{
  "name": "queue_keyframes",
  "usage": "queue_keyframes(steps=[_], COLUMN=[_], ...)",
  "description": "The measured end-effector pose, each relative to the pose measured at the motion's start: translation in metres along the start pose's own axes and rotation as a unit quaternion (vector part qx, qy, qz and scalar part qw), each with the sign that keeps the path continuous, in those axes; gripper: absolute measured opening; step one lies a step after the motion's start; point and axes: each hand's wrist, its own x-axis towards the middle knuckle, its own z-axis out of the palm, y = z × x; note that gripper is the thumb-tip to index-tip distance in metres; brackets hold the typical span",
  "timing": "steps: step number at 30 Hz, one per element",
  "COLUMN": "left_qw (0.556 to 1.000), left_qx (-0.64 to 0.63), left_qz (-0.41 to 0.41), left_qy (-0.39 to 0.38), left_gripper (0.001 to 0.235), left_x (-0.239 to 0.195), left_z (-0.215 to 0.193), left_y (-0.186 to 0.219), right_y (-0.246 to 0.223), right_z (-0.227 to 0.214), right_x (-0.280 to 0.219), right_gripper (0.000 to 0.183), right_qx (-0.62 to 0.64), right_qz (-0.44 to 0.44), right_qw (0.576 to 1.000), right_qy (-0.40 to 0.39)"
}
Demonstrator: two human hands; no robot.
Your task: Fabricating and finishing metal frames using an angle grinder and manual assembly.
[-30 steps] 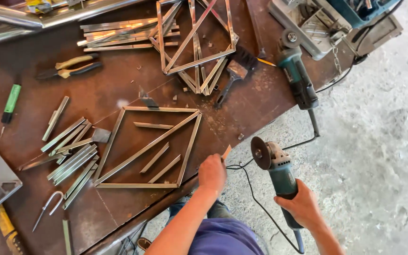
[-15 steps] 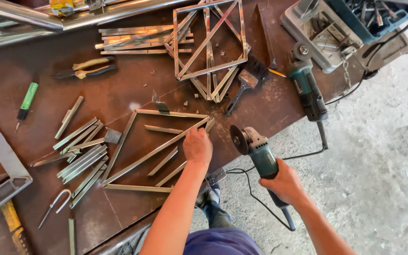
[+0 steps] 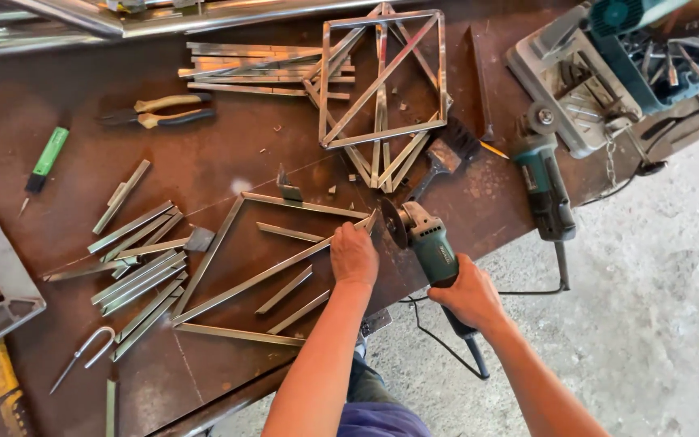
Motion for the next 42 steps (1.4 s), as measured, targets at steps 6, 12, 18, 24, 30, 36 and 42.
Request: queue_keyframes(steps=[6,12,18,24,30,36,42], left_qw=[1.0,0.997,0.986,0.991,0.99,0.988,0.987], left_qx=[-0.008,-0.074,-0.054,-0.018,-0.037,-0.06,-0.075], left_qz=[-0.004,-0.028,-0.109,-0.114,-0.121,-0.126,-0.116], left_qy=[-0.003,0.008,0.116,0.063,0.057,0.06,0.086], left_gripper=[0.005,0.019,0.021,0.016,0.01,0.009,0.007], left_x=[-0.006,-0.004,0.046,0.061,0.063,0.066,0.07], left_z=[-0.006,-0.097,-0.131,-0.09,-0.089,-0.079,-0.081], left_y=[-0.001,-0.01,-0.063,-0.095,-0.091,-0.089,-0.084], right_y=[-0.002,-0.017,-0.049,-0.107,-0.137,-0.145,-0.15], right_z=[-0.002,-0.022,-0.03,-0.026,-0.017,-0.014,-0.01], right_x=[-0.008,-0.039,-0.037,-0.017,-0.012,-0.012,-0.014], right_gripper=[0.081,0.076,0.085,0.083,0.083,0.087,0.09], right_qx=[0.014,0.067,0.069,0.058,0.007,-0.02,-0.038], right_qz=[-0.001,0.001,-0.049,-0.129,-0.142,-0.137,-0.138], right_qw=[1.0,0.997,0.996,0.989,0.989,0.989,0.989], right_qy=[0.008,0.025,0.036,0.043,0.041,0.048,0.043])
